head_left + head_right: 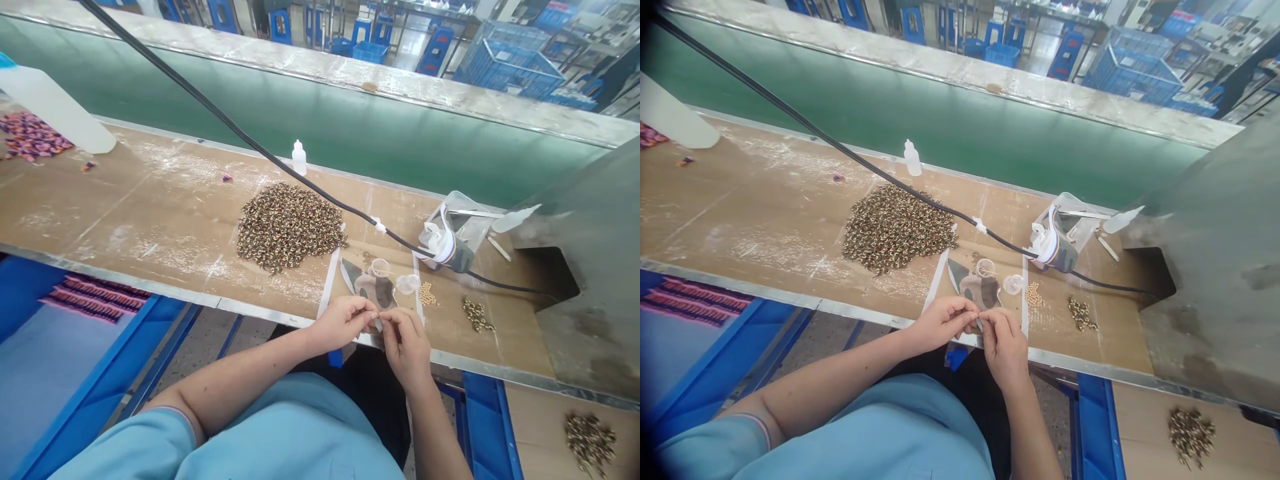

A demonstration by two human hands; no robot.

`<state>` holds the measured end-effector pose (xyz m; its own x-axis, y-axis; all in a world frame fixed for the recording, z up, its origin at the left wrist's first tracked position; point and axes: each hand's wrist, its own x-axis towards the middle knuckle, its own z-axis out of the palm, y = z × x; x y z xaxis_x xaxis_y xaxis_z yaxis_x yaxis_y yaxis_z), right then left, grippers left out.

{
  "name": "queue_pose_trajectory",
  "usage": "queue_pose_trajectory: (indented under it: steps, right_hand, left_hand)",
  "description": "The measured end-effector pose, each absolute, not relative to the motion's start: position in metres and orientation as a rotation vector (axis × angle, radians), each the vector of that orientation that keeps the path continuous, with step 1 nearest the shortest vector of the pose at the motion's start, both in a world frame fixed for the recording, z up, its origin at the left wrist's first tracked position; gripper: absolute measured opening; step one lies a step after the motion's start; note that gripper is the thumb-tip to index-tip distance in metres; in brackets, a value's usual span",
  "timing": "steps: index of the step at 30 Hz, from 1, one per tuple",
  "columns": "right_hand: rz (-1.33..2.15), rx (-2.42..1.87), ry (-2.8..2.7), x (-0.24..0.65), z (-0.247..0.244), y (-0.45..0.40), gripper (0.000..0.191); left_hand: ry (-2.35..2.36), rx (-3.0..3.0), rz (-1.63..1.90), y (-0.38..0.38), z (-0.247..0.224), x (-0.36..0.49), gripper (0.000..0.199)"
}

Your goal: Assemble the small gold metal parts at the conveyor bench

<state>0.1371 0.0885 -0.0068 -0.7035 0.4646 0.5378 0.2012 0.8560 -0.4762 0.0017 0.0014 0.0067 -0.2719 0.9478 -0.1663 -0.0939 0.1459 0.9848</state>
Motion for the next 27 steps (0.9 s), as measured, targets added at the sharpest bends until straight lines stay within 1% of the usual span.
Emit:
queue_pose_trajectory:
  steps: [7, 13, 22, 27]
  right_hand:
    - [0.533, -0.575, -2.376, 0.1359, -0.0088, 0.0860, 0.010]
    - [0.538, -0.571, -2.372, 0.1359, -0.0078, 0.0854, 0.009]
    - [0.553, -0.526, -2.408, 0.1394, -0.0062, 0.0877, 0.010]
    - [0.514, -0.495, -2.398, 0.1404, -0.0064, 0.0877, 0.009]
  left_hand:
    - [1.382, 0.811, 1.319, 0.0032, 0.0056, 0.0016, 0.012]
    - [1.397, 0.798, 1.311, 0.0033, 0.0076, 0.0027, 0.012]
    - [1.621, 1.125, 1.264, 0.0003, 0.0053, 0.0018, 0.016]
    - [1.624, 1.153, 1.267, 0.0001, 0.0040, 0.0025, 0.015]
